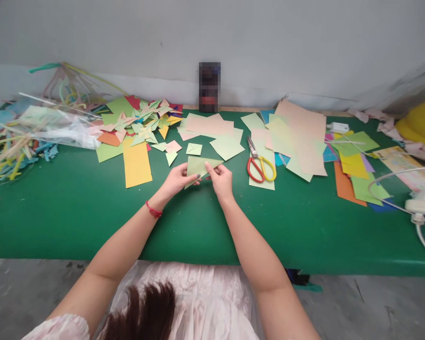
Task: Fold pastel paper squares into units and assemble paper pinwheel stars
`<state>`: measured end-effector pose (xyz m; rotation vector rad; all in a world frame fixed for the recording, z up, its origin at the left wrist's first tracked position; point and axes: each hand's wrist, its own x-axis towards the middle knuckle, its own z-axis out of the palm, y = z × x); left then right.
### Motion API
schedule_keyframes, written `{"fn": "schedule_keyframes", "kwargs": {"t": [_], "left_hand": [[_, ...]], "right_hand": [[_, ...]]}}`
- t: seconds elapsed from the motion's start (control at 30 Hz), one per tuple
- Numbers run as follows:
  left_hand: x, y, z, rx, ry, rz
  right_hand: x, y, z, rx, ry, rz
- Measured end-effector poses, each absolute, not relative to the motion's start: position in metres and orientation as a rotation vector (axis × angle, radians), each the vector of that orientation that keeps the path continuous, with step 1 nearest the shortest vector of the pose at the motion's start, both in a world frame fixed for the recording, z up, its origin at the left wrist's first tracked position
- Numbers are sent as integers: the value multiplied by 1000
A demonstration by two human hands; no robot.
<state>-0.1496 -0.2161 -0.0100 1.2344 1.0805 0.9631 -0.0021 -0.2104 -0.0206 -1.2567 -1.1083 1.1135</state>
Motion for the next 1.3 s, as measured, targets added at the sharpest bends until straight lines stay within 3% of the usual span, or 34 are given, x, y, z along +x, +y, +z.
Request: {"fn": "schedule_keyframes", "kwargs": {"t": [0.4,0.7,0.9,1.17,1.3], "left_hand": [[-165,-204,-17,1210,1268,1038],[-164,-206,-19,1312,1291,942],[-163,-211,-19,1872,1703,983],[-122,-237,-28,2477,1530,469],[-116,-242,-35,2496,1556,289]], "right_hand": [[21,-197,-23,-1263,-999,1057],[20,-198,-25,-1396,-1291,945],[23,-200,-28,-1540,-1383,820],[23,-196,-34,-1647,-1412,945],[24,-197,-35,-1712,-1561,727]]}}
